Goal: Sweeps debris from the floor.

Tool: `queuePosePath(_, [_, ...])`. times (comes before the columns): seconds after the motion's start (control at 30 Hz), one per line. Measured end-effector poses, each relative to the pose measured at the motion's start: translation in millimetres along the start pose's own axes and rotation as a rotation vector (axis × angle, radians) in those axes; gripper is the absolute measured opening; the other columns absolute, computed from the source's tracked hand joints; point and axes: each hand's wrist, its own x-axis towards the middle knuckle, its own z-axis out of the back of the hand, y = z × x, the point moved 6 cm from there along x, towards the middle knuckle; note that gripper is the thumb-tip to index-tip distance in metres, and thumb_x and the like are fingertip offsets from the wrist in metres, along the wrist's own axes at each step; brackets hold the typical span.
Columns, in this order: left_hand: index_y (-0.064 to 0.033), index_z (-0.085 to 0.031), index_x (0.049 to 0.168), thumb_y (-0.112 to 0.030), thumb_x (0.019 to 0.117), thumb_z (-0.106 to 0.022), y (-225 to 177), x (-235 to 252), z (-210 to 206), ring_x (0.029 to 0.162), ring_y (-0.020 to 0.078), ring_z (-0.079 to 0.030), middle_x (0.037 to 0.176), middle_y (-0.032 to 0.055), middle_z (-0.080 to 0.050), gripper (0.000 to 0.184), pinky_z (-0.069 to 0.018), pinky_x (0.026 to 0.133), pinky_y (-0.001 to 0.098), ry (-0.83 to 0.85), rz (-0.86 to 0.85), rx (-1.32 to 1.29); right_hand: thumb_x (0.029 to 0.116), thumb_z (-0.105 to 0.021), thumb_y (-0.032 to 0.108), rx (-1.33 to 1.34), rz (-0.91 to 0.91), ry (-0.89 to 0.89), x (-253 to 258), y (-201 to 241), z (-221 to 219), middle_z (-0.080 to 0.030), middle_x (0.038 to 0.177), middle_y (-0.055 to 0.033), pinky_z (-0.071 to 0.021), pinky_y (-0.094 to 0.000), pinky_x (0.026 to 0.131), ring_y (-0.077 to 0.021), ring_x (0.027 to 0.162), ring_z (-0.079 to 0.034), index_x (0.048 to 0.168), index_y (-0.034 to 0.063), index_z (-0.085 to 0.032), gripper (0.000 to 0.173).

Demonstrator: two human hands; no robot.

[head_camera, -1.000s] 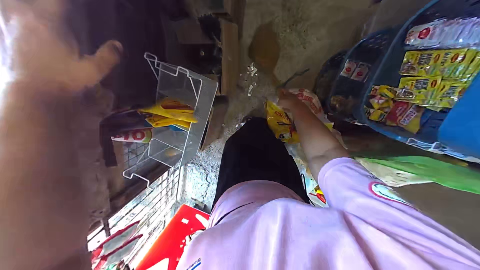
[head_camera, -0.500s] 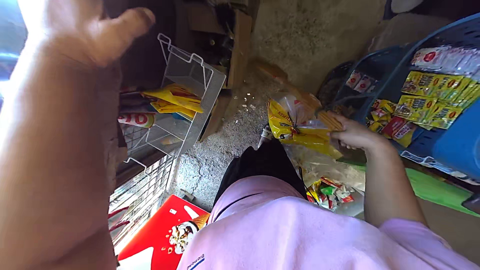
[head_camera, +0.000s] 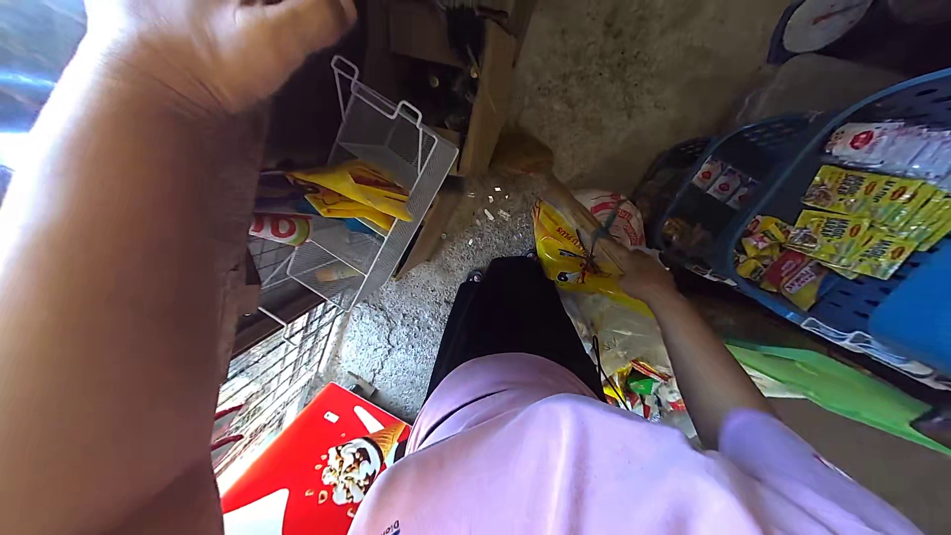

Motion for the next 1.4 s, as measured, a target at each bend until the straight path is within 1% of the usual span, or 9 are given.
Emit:
queuePosePath(0.17, [-0.0045, -0.065, 0.101, -0.068, 0.0863, -0.048, 0, 1, -2, 0.091, 0.0345, -0.061, 0.094, 0.0192, -0.063, 0.067, -0.0417, 0.074, 0.0642, 0.050, 0.052, 0.074, 0.0887, -0.072, 0.004, -0.138, -0.094, -0.147, -56, -13, 79, -0.055, 0.138, -0.0335, -0.0452, -0.0789, 0.085, -0.0598, 0.117, -0.056, 0.160, 0.0303, -0.037, 0.083])
queuePosePath(0.33, [-0.0063, -0.065, 0.096, -0.068, 0.0868, -0.054, 8, 3, 2, 0.082, 0.0218, -0.059, 0.087, 0.0104, -0.061, 0.063, -0.0449, 0.071, 0.0538, 0.002, -0.028, 0.053, 0.0943, -0.065, 0.006, -0.159, -0.153, -0.227, -9, 42, 114, -0.047, 0.145, -0.0367, -0.0421, -0.0808, 0.085, -0.0641, 0.120, -0.052, 0.156, 0.0193, -0.044, 0.067])
queuePosePath(0.43, [-0.0130, -0.064, 0.088, -0.060, 0.0891, -0.059, 13, 3, 0, 0.074, 0.0071, -0.057, 0.080, -0.0013, -0.057, 0.048, -0.0478, 0.066, 0.0380, -0.011, -0.061, 0.030, 0.0992, -0.055, 0.000, -0.333, -0.194, -0.145, 23, 65, 87, -0.047, 0.144, -0.0365, -0.0503, -0.0699, 0.084, -0.0582, 0.118, -0.057, 0.153, 0.0031, -0.042, 0.056])
queuePosePath(0.6, [-0.0135, -0.064, 0.088, -0.061, 0.0886, -0.059, 16, 3, 0, 0.075, 0.0069, -0.056, 0.080, -0.0018, -0.057, 0.048, -0.0478, 0.068, 0.0391, 0.010, -0.019, -0.004, 0.0914, -0.072, 0.010, -0.290, -0.060, -0.110, -15, 23, 108, -0.059, 0.131, -0.0359, -0.0433, -0.0817, 0.079, -0.0628, 0.113, -0.057, 0.153, 0.0296, -0.048, 0.069])
queuePosePath(0.8, [-0.0080, -0.065, 0.098, -0.072, 0.0871, -0.050, 14, 5, -2, 0.084, 0.0235, -0.060, 0.089, 0.0113, -0.062, 0.067, -0.0450, 0.071, 0.0564, 0.003, -0.058, 0.038, 0.0900, -0.077, 0.008, -0.109, -0.014, -0.131, -97, -42, 159, -0.061, 0.126, -0.0364, -0.0373, -0.0842, 0.088, -0.0638, 0.116, -0.055, 0.158, 0.0378, -0.040, 0.083])
queuePosePath(0.93, [-0.0069, -0.065, 0.104, -0.074, 0.0861, -0.046, 11, 7, 1, 0.092, 0.0368, -0.063, 0.095, 0.0201, -0.065, 0.072, -0.0424, 0.073, 0.0672, 0.008, -0.069, 0.101, 0.0950, -0.072, 0.012, 0.001, -0.067, -0.193, -48, -13, 178, -0.056, 0.127, -0.0430, -0.0381, -0.0828, 0.089, -0.0666, 0.116, -0.052, 0.161, 0.0257, -0.035, 0.077])
queuePosePath(1.07, [-0.0110, -0.066, 0.110, -0.067, 0.0927, -0.055, 34, 9, -2, 0.092, 0.0141, -0.062, 0.098, 0.0079, -0.064, 0.059, -0.0506, 0.080, 0.0465, 0.032, -0.121, -0.021, 0.0895, -0.073, 0.011, 0.110, -0.069, -0.283, 69, 33, 134, -0.054, 0.136, -0.0385, -0.0404, -0.0794, 0.096, -0.0600, 0.125, -0.052, 0.159, 0.0115, -0.033, 0.080])
queuePosePath(1.2, [-0.0151, -0.065, 0.116, -0.060, 0.0939, -0.059, 48, 12, -5, 0.096, 0.0022, -0.062, 0.104, 0.0006, -0.064, 0.050, -0.0533, 0.086, 0.0332, 0.026, -0.152, -0.107, 0.0911, -0.069, 0.011, 0.074, -0.060, -0.132, 131, 38, 64, -0.053, 0.142, -0.0308, -0.0449, -0.0720, 0.098, -0.0519, 0.128, -0.054, 0.162, 0.0172, -0.028, 0.082])
queuePosePath(1.4, [-0.0066, -0.062, 0.122, -0.062, 0.0910, -0.056, 23, 4, 0, 0.106, 0.0149, -0.059, 0.114, 0.0139, -0.063, 0.064, -0.0477, 0.093, 0.0484, 0.014, -0.086, -0.061, 0.0921, -0.072, 0.004, 0.384, 0.008, -0.025, -9, -26, 49, -0.057, 0.137, -0.0314, -0.0450, -0.0743, 0.094, -0.0530, 0.119, -0.058, 0.161, 0.0304, -0.033, 0.084])
